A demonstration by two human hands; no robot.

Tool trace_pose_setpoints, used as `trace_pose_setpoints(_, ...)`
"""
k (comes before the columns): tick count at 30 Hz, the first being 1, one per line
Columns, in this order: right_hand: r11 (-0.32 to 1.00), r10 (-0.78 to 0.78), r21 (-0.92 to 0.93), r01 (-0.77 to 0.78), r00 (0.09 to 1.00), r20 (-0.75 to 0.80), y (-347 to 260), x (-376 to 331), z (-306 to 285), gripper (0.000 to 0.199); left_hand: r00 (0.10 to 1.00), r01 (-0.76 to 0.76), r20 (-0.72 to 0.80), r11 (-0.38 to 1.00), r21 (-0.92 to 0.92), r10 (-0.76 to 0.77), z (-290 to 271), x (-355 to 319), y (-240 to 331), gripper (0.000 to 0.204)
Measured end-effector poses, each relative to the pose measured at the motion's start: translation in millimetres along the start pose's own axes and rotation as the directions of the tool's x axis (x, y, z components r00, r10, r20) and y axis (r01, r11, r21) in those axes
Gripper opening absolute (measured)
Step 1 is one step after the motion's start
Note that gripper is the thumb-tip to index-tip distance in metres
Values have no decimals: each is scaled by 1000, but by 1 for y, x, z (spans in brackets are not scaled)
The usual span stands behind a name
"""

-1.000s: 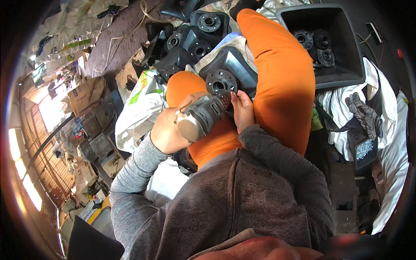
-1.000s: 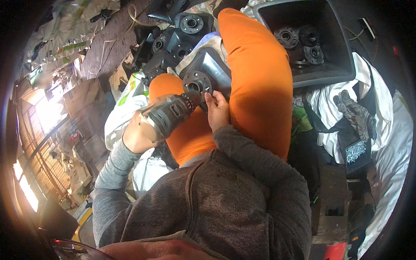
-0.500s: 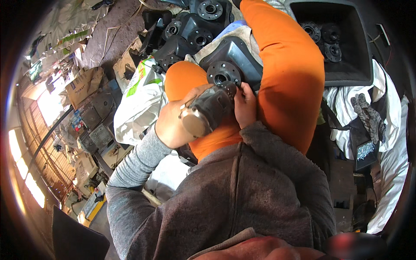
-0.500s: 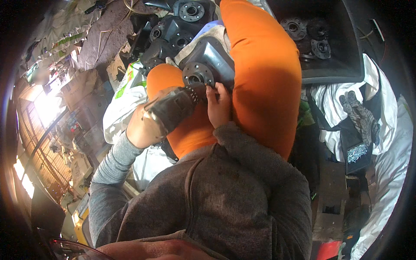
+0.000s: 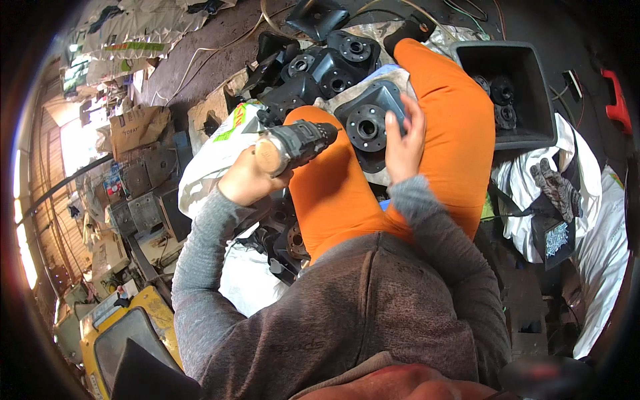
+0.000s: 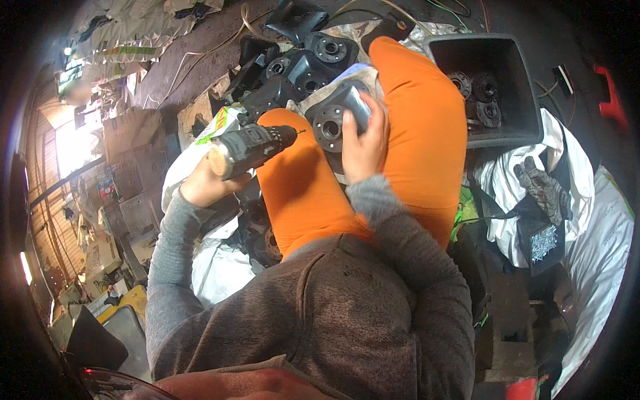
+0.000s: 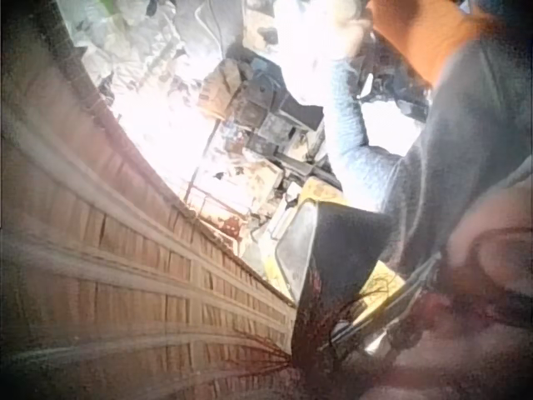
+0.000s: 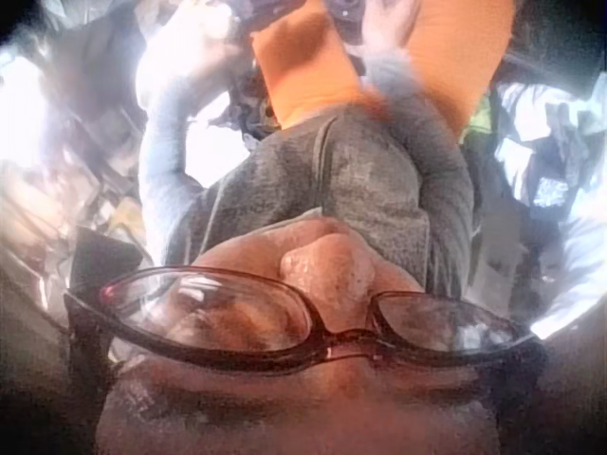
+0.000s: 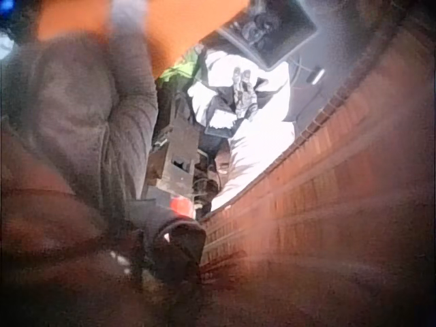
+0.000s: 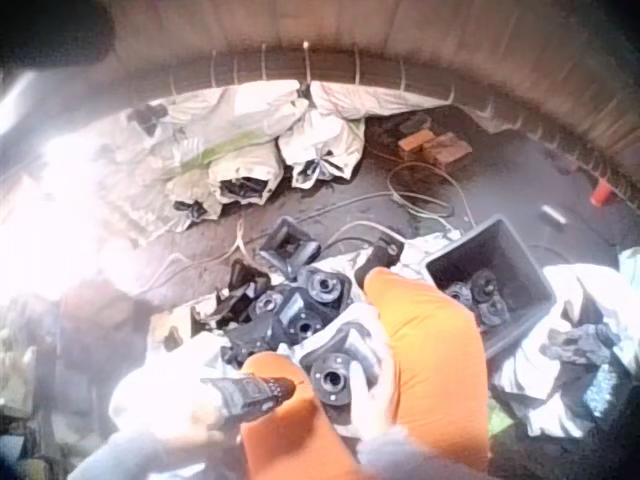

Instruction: The person sits on the floor and uses a cordless drill to fasten screws into a black mechanical part resting on their lap. They repeatedly pick up screws, align them, and tighten them with the drill.

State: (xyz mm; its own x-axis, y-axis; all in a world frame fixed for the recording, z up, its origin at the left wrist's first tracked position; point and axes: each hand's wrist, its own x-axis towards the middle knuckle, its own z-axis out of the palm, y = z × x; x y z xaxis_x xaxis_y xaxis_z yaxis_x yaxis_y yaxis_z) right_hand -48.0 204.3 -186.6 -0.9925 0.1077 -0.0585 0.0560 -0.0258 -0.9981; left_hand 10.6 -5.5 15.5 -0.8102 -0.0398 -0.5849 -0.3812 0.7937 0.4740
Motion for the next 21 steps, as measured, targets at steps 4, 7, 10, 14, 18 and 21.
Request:
trace_pose_setpoints(4, 976, 103, -212, 43, 769, 631, 23, 75, 36, 40, 999, 38, 16, 995, -90, -36, 11, 9, -4, 38)
trace_pose_setpoints(7, 903, 278, -377, 208, 386, 880, 43, 93, 67, 39, 998, -70, 1, 997, -44, 70, 12, 18, -8, 34)
trace_pose_setpoints(10, 864, 281, -380, 330, 309, 908, 54, 96, 64, 36, 1000, -26, 7, 999, -20, 26, 15, 30, -16, 30)
trace_pose_setpoints(14, 876, 303, -375, 305, 258, 917, 51, 98, 65, 36, 997, 62, 51, 998, 28, -63, 13, 39, -20, 24)
trace_pose_setpoints(18, 863, 343, -413, 289, 264, 901, 51, 98, 67, 40, 994, 44, 100, 995, 84, -53, 7, 47, -19, 29)
trace_pose_setpoints(21, 864, 329, -401, 304, 261, 907, 51, 100, 65, 44, 991, -37, 137, 982, 184, 12, -2, 53, 2, 40)
